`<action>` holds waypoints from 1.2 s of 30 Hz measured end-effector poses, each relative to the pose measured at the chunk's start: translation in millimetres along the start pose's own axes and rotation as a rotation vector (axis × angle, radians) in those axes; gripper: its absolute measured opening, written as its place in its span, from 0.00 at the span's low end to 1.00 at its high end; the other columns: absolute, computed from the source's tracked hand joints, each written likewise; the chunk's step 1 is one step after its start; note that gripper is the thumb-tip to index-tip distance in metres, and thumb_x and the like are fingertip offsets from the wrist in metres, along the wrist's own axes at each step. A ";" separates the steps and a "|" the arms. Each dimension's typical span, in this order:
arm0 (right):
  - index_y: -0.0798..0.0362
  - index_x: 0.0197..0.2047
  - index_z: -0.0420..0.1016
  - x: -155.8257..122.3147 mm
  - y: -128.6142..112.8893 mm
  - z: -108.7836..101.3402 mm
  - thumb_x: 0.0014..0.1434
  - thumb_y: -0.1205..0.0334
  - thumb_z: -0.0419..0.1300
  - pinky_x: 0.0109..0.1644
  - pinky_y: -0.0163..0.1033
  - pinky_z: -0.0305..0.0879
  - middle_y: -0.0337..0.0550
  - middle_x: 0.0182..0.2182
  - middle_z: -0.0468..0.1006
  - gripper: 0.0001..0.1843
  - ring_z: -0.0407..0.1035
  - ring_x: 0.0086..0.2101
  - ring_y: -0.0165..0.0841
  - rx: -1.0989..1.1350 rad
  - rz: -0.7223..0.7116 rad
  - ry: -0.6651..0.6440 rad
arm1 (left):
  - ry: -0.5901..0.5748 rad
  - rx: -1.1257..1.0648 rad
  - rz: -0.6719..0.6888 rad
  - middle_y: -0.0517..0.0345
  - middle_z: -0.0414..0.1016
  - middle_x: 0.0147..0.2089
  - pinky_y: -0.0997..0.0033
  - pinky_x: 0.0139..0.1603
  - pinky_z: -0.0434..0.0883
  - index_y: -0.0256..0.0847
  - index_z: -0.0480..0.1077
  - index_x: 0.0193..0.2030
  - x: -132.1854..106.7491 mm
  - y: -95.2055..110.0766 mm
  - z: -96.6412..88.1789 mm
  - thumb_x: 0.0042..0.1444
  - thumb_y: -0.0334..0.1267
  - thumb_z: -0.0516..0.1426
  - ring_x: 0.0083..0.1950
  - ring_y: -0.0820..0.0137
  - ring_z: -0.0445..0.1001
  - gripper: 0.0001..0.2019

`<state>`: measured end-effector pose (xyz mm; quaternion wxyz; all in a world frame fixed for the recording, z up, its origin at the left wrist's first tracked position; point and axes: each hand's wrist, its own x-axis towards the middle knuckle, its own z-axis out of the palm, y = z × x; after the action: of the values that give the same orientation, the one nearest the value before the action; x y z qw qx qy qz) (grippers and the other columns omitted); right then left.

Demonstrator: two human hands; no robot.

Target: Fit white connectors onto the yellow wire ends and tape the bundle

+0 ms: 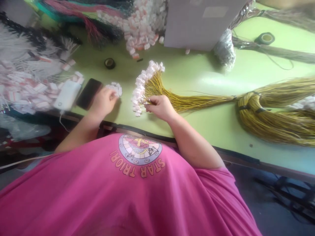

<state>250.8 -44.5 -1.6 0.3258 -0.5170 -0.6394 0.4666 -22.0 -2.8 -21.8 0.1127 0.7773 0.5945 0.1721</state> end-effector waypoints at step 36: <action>0.55 0.18 0.60 -2.8 0.4 12.7 0.48 0.58 0.56 0.27 0.32 0.47 0.34 0.17 0.55 0.14 0.51 0.23 0.24 -0.186 -0.059 0.191 | -0.471 -1.351 -0.181 0.58 0.73 0.22 0.71 0.25 0.71 0.34 0.69 0.38 -3.0 72.9 22.7 0.49 0.39 0.66 0.22 0.73 0.71 0.14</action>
<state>240.2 -50.5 -6.3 0.3495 -0.5680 -0.6609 0.3442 51.0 -24.5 -15.3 0.7078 0.5019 0.3804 0.3199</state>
